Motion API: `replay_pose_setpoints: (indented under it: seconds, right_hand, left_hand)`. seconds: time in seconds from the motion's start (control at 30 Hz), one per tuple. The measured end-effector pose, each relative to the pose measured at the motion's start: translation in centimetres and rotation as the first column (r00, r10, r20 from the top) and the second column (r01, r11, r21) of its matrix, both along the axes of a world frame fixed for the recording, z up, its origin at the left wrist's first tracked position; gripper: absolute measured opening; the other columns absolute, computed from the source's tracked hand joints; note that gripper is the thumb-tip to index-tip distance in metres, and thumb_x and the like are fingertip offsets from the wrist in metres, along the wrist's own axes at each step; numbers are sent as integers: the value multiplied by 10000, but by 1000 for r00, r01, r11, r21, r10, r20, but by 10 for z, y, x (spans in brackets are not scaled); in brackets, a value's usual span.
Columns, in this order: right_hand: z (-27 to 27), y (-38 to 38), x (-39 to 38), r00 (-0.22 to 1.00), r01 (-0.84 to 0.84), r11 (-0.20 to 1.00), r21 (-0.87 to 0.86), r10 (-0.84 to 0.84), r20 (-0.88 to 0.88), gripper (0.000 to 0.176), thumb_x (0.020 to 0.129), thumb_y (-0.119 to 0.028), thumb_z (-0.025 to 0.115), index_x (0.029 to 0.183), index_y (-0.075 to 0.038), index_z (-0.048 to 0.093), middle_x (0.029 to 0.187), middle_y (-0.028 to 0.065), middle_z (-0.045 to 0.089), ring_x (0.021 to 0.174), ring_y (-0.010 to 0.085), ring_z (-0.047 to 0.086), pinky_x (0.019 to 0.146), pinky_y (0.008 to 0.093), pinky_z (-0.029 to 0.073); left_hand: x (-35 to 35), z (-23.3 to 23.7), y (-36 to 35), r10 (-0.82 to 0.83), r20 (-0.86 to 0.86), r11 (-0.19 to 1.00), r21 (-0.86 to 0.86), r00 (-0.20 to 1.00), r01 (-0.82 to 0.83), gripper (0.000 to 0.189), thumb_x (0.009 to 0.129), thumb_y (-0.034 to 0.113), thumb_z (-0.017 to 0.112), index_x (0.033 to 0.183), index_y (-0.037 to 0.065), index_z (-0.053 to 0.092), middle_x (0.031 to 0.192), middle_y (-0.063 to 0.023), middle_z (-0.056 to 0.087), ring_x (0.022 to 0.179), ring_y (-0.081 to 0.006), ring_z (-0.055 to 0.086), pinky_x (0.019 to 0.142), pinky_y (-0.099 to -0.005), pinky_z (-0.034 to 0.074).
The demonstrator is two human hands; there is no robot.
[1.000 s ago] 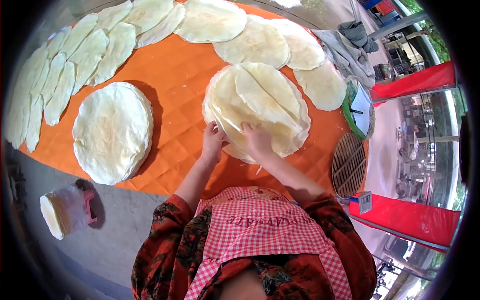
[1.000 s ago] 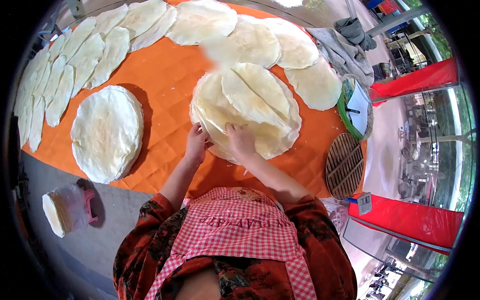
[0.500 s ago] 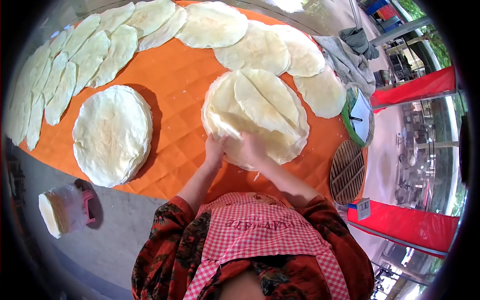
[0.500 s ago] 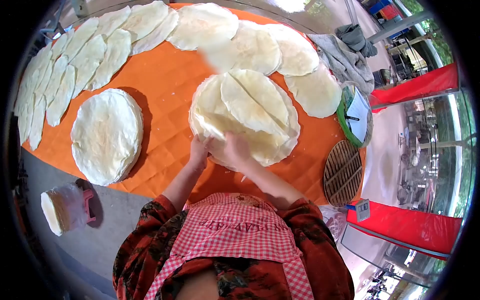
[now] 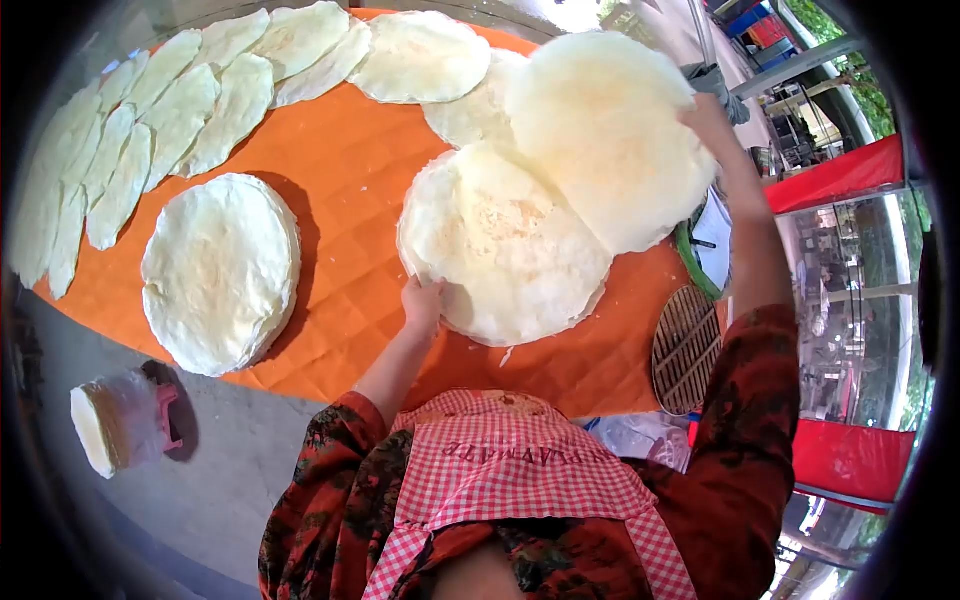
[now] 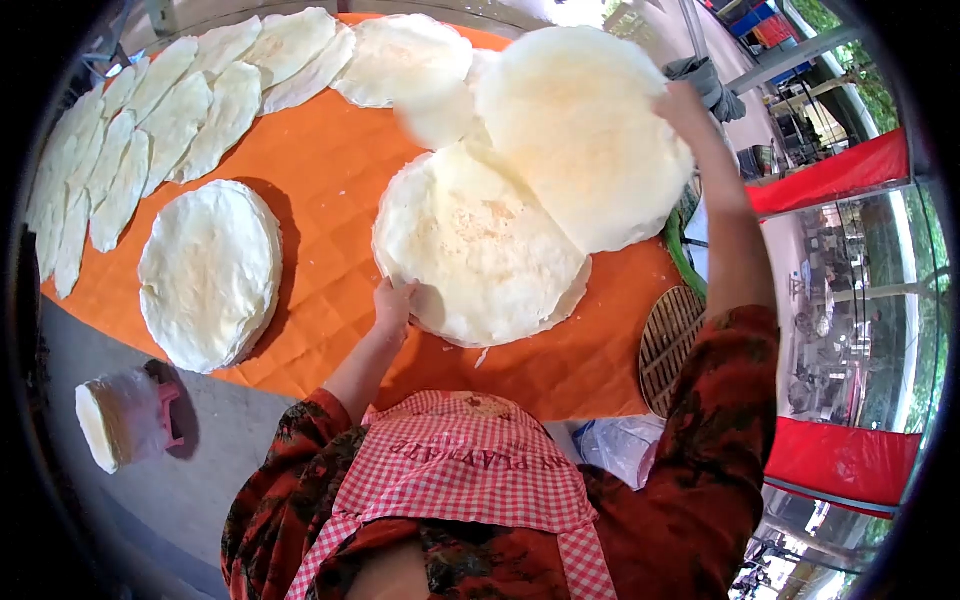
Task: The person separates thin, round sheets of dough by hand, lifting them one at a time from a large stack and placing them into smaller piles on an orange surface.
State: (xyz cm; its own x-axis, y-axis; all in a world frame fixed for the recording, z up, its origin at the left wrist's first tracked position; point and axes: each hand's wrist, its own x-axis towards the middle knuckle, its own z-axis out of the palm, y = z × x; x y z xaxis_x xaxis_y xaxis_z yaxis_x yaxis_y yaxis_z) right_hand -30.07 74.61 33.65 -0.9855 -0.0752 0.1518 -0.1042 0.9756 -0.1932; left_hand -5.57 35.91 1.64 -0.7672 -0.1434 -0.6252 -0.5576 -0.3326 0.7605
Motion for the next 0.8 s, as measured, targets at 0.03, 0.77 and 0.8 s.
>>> replay_pose_setpoints:
  seconds: [0.03,0.77,0.8]
  right_hand:
    - [7,15,-10,1000,-15,1000,22,15,-16,275,681,-144,646,897,25,668,836,244,658,808,341,659,696,405,497]
    - [-250,-250,240,955,-280,955,100,267,132,216,729,-104,610,933,-36,586,718,133,623,683,334,615,597,439,484]
    - [-246,-255,240,949,-289,947,140,265,168,241,720,-126,631,938,-33,587,743,135,628,709,333,618,616,434,489]
  left_hand:
    - [-1,0,-1,-25,17,999,-43,1000,26,330,886,73,574,1186,-52,514,1043,-162,629,899,-248,620,718,-350,522]
    - [6,6,-1,-49,-120,997,55,992,56,289,929,62,462,1195,-44,499,1040,-163,616,912,-243,604,771,-337,503]
    - [5,8,2,-53,-129,997,57,990,61,277,928,57,451,1181,-45,502,1029,-154,616,897,-233,607,763,-332,509]
